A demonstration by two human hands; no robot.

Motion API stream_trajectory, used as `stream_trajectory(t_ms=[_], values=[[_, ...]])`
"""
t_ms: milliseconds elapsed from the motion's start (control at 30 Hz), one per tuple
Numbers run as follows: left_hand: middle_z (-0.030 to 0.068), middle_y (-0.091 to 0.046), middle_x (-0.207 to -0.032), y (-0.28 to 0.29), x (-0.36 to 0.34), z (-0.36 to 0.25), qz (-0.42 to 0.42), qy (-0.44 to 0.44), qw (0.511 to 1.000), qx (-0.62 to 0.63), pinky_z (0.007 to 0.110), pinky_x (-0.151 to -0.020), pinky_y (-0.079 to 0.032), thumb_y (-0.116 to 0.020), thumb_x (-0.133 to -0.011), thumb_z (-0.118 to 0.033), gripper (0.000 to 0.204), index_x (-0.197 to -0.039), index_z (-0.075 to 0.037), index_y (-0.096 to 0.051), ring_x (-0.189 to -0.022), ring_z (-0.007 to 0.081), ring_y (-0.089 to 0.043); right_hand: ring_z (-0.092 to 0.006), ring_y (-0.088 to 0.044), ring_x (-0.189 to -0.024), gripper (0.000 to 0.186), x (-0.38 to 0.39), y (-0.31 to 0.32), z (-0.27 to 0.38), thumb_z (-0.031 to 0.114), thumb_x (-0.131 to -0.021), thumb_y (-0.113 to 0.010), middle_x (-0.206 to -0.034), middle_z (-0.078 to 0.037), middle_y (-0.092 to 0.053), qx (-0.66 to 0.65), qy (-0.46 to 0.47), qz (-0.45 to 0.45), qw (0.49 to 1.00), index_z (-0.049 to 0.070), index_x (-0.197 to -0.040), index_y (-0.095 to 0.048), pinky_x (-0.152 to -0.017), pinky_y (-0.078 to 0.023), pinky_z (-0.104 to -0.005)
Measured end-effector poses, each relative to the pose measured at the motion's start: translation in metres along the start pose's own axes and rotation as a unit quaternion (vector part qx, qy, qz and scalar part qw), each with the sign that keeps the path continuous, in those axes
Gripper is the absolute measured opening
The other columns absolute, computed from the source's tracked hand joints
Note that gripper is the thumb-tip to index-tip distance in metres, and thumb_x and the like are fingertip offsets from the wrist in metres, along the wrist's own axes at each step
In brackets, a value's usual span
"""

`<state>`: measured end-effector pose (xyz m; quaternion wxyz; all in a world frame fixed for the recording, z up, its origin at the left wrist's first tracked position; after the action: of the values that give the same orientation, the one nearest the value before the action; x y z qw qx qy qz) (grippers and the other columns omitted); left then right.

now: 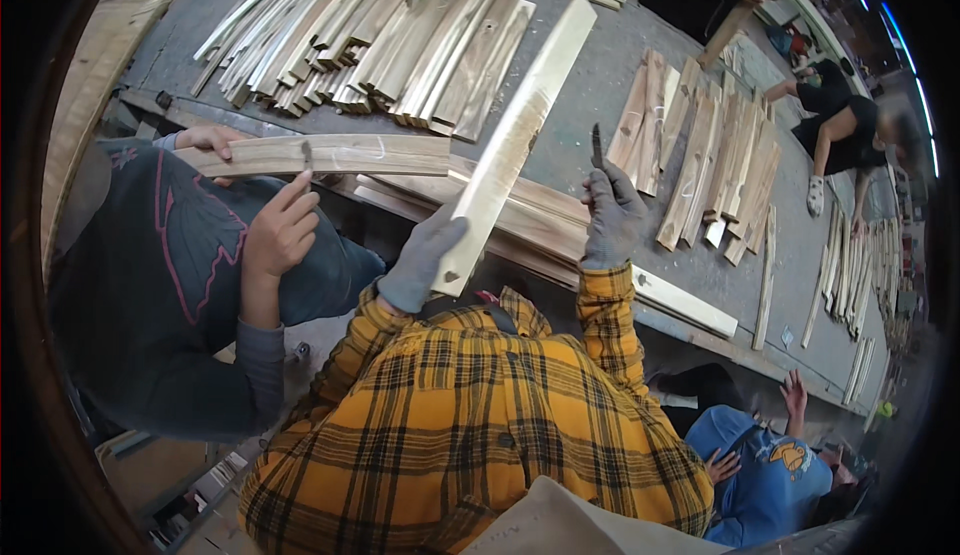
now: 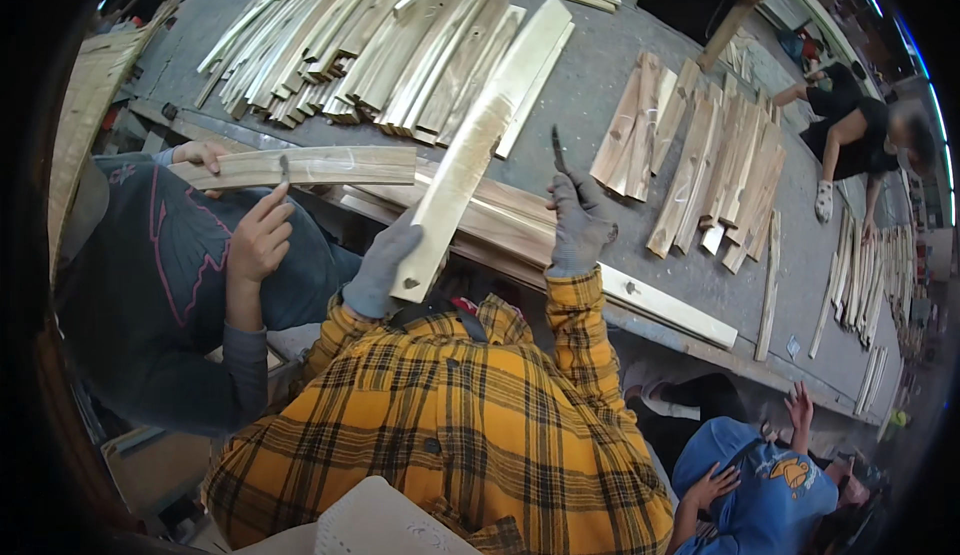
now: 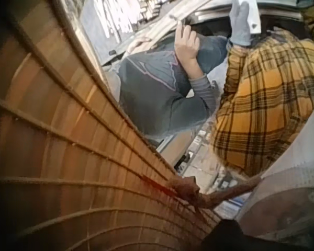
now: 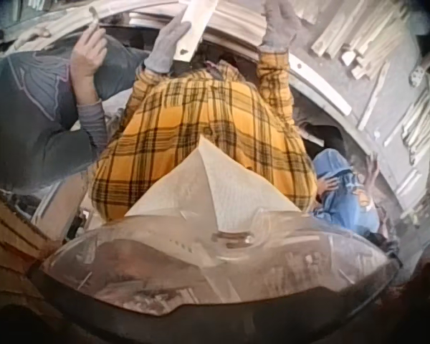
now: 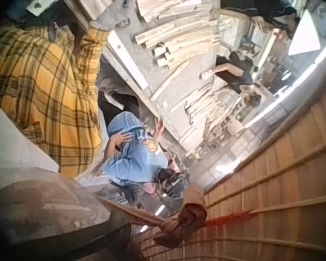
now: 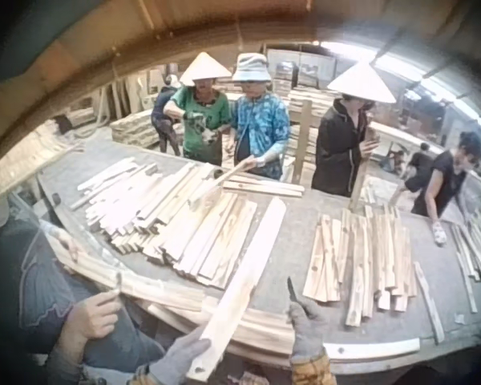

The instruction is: The person uses a chisel and a wooden mallet to shape and smooth the edges of wooden slats. They repeatedly strike the chisel against the wood to remove material and refine the profile of the pieces. The person handles the wood with gloved hands, adjusting the position of the slats on the workbench as they work.

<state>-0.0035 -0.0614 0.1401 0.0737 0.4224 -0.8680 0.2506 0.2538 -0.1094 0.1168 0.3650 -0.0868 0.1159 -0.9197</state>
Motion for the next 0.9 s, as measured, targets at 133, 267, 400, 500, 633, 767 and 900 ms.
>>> stream_trajectory(t_ms=[133,267,400,500,633,767,900], values=[[0.0125,-0.063,-0.101,-0.025,0.001,-0.044,-0.114,-0.248,0.792,-0.546,0.034,-0.071,-0.052,-0.062,-0.093,-0.027,0.06,-0.146,-0.008,-0.042,-0.083,0.0208,-0.063,-0.0023,-0.041,-0.056,0.02,-0.005,-0.026,0.008,0.018,-0.091,-0.07,-0.073,0.002,-0.062,0.058,0.027,0.016,0.998,0.002,-0.103,-0.072,-0.049,-0.03,-0.0176],[0.0133,-0.058,-0.094,-0.031,0.011,-0.036,-0.181,-0.189,0.685,-0.68,0.041,-0.071,-0.051,-0.07,-0.083,-0.033,0.069,-0.144,-0.01,-0.045,-0.082,0.0304,-0.059,-0.0038,-0.043,-0.059,0.027,-0.022,-0.041,0.018,0.028,-0.084,-0.077,-0.063,0.004,-0.056,0.19,-0.043,0.006,0.981,0.003,-0.079,-0.072,-0.053,-0.033,-0.0212],[0.0132,-0.057,-0.097,-0.033,0.005,-0.025,-0.201,-0.305,0.649,-0.668,0.043,-0.07,-0.05,-0.074,-0.078,-0.039,0.072,-0.139,-0.009,-0.049,-0.082,0.0329,-0.057,-0.0073,-0.045,-0.062,0.024,-0.023,-0.058,0.026,0.023,-0.082,-0.079,-0.065,0.003,-0.057,0.184,-0.007,0.045,0.982,0.001,-0.08,-0.071,-0.057,-0.037,-0.0231],[0.0134,-0.056,-0.096,-0.028,0.008,-0.017,-0.238,-0.321,0.621,-0.675,0.044,-0.072,-0.049,-0.074,-0.078,-0.041,0.073,-0.137,-0.007,-0.05,-0.084,0.0334,-0.055,-0.0066,-0.046,-0.057,0.022,-0.025,-0.049,0.002,0.02,-0.083,-0.077,-0.064,0.002,-0.056,0.169,-0.056,0.022,0.984,0.0,-0.084,-0.068,-0.052,-0.035,-0.0221],[0.0149,-0.057,-0.1,-0.028,0.021,-0.033,-0.26,-0.327,0.643,-0.643,0.045,-0.077,-0.049,-0.076,-0.077,-0.042,0.076,-0.136,-0.004,-0.049,-0.09,0.0347,-0.055,-0.0052,-0.04,-0.048,0.016,-0.044,-0.029,-0.032,0.015,-0.089,-0.07,-0.066,0.002,-0.054,-0.06,-0.14,0.104,0.983,0.001,-0.095,-0.064,-0.044,-0.028,-0.0212],[0.0141,-0.058,-0.104,-0.012,0.031,-0.037,-0.285,-0.319,0.662,-0.616,0.044,-0.081,-0.048,-0.075,-0.08,-0.04,0.068,-0.134,-0.005,-0.053,-0.095,0.0335,-0.055,-0.0049,-0.038,-0.045,0.013,-0.065,0.002,-0.023,0.007,-0.094,-0.061,-0.075,0.001,-0.056,-0.201,-0.137,0.126,0.962,0.003,-0.106,-0.06,-0.041,-0.028,-0.0208],[0.0123,-0.059,-0.097,-0.007,0.012,-0.02,-0.241,-0.267,0.751,-0.554,0.041,-0.079,-0.048,-0.073,-0.083,-0.03,0.049,-0.124,-0.005,-0.061,-0.09,0.0295,-0.057,-0.0043,-0.039,-0.046,0.018,-0.075,0.038,-0.007,0.013,-0.096,-0.061,-0.078,0.001,-0.059,-0.203,-0.115,0.109,0.966,0.004,-0.111,-0.06,-0.043,-0.028,-0.0199]])
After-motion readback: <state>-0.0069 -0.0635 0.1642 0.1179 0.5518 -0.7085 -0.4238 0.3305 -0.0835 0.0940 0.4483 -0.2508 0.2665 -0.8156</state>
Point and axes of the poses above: each hand's wrist, its own x-axis away from the middle knuckle, its own y-axis out of the back of the hand, z = x × y, the point moved 8 cm from there along -x, towards the middle knuckle
